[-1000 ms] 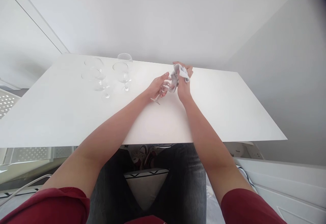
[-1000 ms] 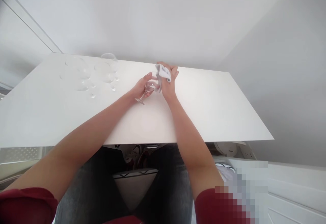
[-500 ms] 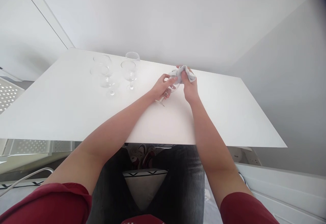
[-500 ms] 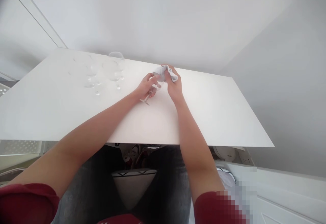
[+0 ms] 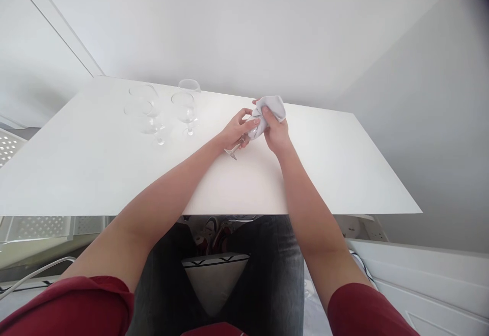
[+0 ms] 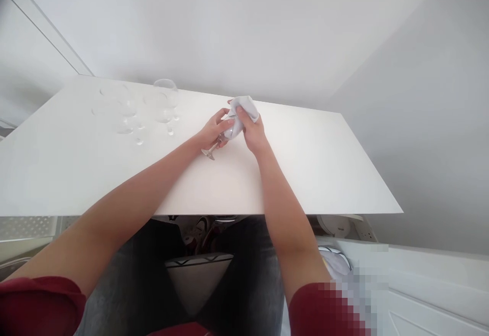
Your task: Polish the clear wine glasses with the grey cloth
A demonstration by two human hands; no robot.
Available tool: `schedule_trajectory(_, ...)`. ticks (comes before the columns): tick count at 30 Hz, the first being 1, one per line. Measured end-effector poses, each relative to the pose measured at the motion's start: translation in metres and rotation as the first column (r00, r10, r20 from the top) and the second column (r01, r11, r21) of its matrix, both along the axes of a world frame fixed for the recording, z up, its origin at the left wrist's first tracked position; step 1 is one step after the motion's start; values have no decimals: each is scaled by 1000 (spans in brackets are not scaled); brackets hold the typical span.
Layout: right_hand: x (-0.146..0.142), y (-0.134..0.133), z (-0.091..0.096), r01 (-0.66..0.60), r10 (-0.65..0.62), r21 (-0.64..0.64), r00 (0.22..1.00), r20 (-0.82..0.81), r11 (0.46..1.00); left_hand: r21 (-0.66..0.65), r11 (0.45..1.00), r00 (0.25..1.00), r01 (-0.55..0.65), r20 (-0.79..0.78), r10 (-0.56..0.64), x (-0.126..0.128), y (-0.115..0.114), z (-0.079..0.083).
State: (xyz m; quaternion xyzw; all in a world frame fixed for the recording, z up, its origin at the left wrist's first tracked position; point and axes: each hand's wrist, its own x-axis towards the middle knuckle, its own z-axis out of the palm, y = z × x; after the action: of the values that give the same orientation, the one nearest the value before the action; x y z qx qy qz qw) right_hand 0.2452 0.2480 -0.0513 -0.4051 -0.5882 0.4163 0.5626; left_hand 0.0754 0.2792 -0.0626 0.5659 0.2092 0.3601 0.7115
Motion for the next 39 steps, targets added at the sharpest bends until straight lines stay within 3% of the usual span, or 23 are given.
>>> schedule_trajectory(3, -1, 2, -4, 161, -166, 75, 983, 78, 984, -3, 998, 998, -67, -6, 67, 2, 3, -2)
schedule_trajectory(5, 4, 0, -3, 186, -208, 138, 964, 167, 973, 7, 997, 997, -74, -15, 74, 1, 3, -3)
schedule_trajectory(8, 12, -4, 2, 82, -115, 139, 962, 248, 987, 32, 998, 997, -47, -61, 49, -2, -1, -3)
schedule_trajectory(12, 12, -2, 2, -3, 0, 21, 989, 146, 1000, 9, 999, 997, -38, -66, 39, -3, -5, 0)
schedule_trajectory(17, -1, 5, -7, 211, -209, 29, 976, -61, 977, -7, 1000, 999, -30, -43, 30, -2, -4, 3)
schedule_trajectory(20, -1, 2, -5, 268, -270, 90, 963, 10, 959, -37, 999, 999, -40, -38, 38, -1, -3, 1)
schedule_trajectory(26, 4, -6, 5, 127, -151, 126, 967, 204, 984, 12, 999, 997, -35, -66, 36, 0, -3, -3)
schedule_trajectory(29, 1, 1, 0, 143, -148, 63, 985, 93, 988, 40, 998, 999, -41, -24, 42, 0, -4, -2)
schedule_trajectory(31, 2, 11, -7, 247, -244, 48, 968, -53, 968, 46, 998, 999, -44, -12, 45, 1, -4, -1)
schedule_trajectory(34, 11, 29, -19, 506, -468, 56, 830, -304, 861, 51, 994, 995, -100, 4, 100, 1, -4, 1)
schedule_trajectory(36, 17, 36, -25, 586, -533, 56, 768, -354, 808, 30, 980, 980, -196, 34, 195, 1, -2, 0)
schedule_trajectory(37, 18, 38, -27, 566, -520, 63, 790, -324, 822, 15, 968, 967, -252, 53, 251, 1, -1, 0)
schedule_trajectory(39, 13, 37, -28, 437, -418, 63, 886, -201, 897, -2, 936, 932, -352, 91, 351, 0, 2, -1)
